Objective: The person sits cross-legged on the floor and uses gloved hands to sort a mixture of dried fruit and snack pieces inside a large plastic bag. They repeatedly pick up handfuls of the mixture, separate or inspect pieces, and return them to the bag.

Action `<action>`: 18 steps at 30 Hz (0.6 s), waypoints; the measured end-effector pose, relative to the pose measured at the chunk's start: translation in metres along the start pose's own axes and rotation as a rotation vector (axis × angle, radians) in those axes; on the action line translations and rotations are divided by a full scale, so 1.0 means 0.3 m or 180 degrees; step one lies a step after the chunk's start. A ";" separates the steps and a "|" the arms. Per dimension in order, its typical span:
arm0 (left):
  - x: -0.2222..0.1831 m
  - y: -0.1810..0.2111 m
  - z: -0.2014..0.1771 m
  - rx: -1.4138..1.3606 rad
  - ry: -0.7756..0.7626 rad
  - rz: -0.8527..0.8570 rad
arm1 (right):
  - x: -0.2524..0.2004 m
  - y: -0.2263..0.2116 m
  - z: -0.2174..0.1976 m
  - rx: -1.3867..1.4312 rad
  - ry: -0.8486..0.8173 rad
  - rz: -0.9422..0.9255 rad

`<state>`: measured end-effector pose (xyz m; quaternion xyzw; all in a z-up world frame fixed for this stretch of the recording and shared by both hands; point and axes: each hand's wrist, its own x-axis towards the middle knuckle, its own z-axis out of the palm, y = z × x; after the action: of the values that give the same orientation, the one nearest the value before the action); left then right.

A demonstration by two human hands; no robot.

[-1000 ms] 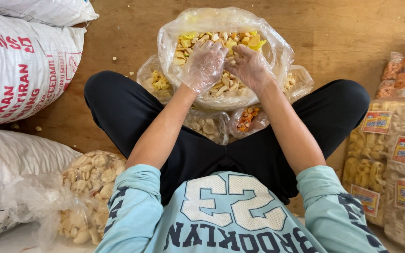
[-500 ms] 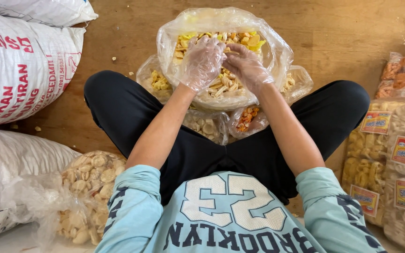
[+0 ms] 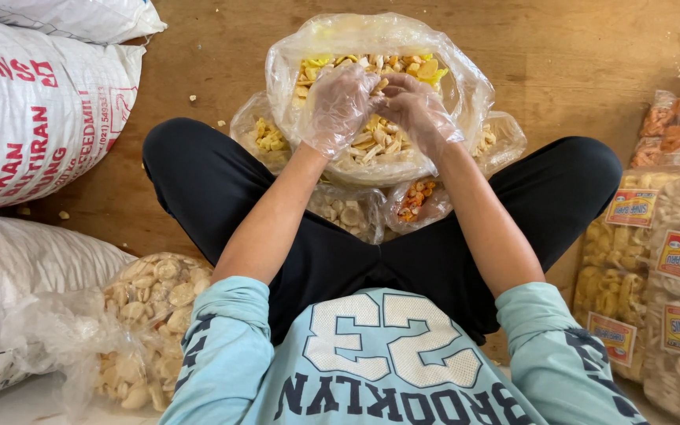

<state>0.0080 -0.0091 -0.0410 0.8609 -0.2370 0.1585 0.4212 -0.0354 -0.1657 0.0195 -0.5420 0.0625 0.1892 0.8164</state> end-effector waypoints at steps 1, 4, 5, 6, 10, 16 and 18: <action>0.001 -0.015 0.014 0.0215 0.0000 0.0021 | -0.020 -0.033 0.030 0.0182 0.0297 0.0150; 0.002 -0.057 0.041 0.0664 -0.0136 0.0090 | -0.050 -0.073 0.065 0.0339 0.0637 0.0296; 0.003 -0.070 0.049 0.0899 -0.0269 0.0140 | -0.054 -0.079 0.067 0.0312 0.0678 0.0291; 0.000 -0.033 0.015 0.0899 -0.0269 0.0138 | -0.050 -0.065 0.054 0.0311 0.0677 0.0293; 0.001 0.060 -0.068 0.0859 -0.0417 -0.0016 | -0.023 -0.029 0.026 -0.0014 0.0647 0.0109; -0.001 0.075 -0.080 -0.0038 -0.0279 -0.0078 | -0.003 0.014 -0.015 -0.1116 0.0269 -0.0900; 0.006 0.097 -0.102 -0.0206 -0.0293 -0.0220 | 0.001 0.019 -0.030 -0.1262 0.0120 -0.1275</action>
<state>-0.0084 -0.0008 -0.0031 0.8609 -0.2313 0.0964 0.4428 -0.0364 -0.1718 0.0109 -0.6961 -0.0690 0.0224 0.7143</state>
